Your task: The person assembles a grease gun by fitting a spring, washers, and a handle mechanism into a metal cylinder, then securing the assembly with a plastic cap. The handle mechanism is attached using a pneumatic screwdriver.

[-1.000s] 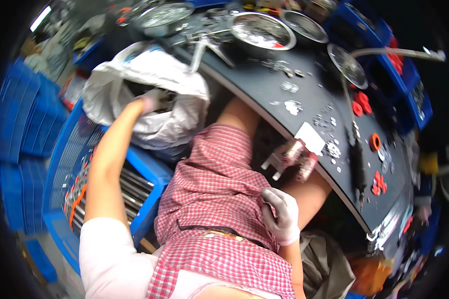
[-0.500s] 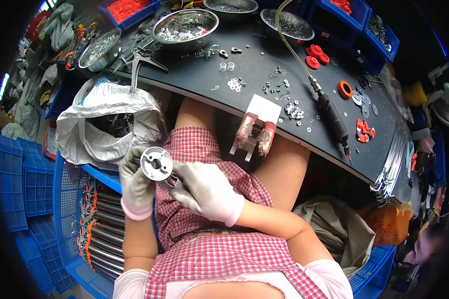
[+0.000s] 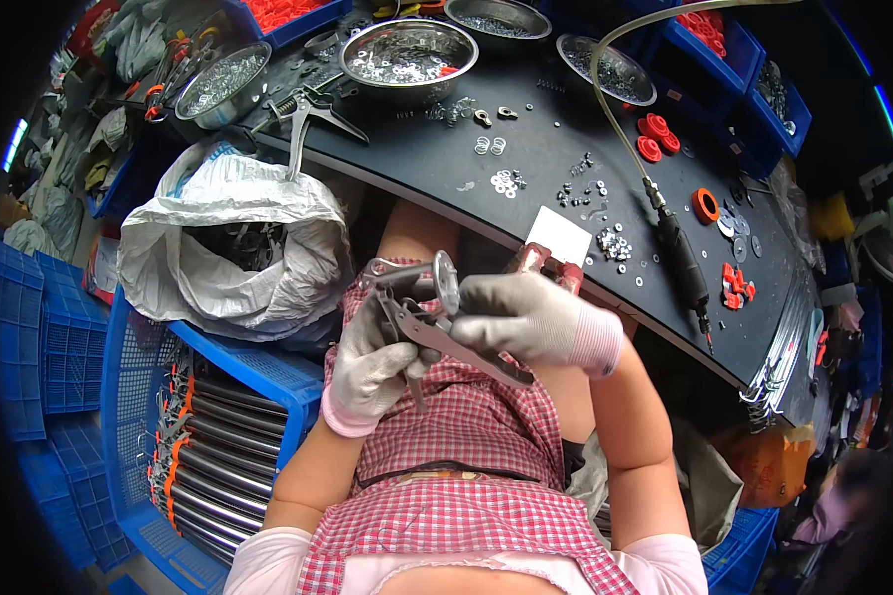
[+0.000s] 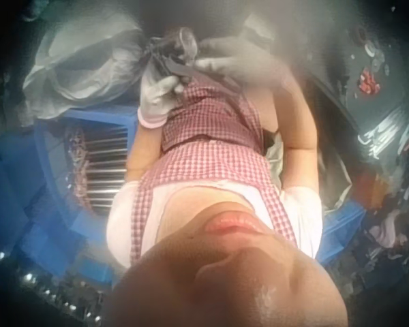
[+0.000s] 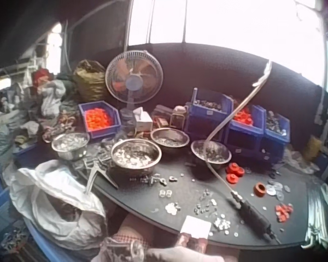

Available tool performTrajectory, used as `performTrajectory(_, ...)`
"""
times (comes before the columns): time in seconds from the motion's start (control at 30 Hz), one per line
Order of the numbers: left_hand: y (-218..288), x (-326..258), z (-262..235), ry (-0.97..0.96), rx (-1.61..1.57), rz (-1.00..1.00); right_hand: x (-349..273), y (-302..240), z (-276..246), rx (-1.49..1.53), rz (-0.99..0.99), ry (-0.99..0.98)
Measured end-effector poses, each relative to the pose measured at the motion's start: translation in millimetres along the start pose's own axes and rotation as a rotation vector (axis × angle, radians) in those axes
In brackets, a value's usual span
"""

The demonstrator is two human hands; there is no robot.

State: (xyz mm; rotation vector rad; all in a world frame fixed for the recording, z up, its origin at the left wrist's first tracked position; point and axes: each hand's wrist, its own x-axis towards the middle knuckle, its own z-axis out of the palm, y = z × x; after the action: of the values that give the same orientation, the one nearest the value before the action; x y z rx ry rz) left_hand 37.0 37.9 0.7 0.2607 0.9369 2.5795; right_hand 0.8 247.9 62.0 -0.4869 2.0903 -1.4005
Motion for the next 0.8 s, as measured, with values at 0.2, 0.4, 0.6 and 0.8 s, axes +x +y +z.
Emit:
performTrajectory(0.2, 20.5, -27.1, -18.5, 0.189, -0.166, 0.120, 111.9, 14.4, -123.3, -1.082, -0.071, 0.697)
performTrajectory(0.4, 35.6, -30.7, -35.3, 0.216, -0.287, 0.313, 137.4, 15.7, -140.5, -1.304, 0.018, 0.375)
performTrajectory(0.6, 56.4, 38.4, -15.4, 0.185, 0.095, 0.467, 86.2, -3.3, -86.0, -0.901, -0.349, 0.584)
performTrajectory(0.8, 13.5, 68.6, 53.6, 0.056, 0.463, 0.331, 5.8, -19.0, 19.9, -0.078, -0.642, 1.010)
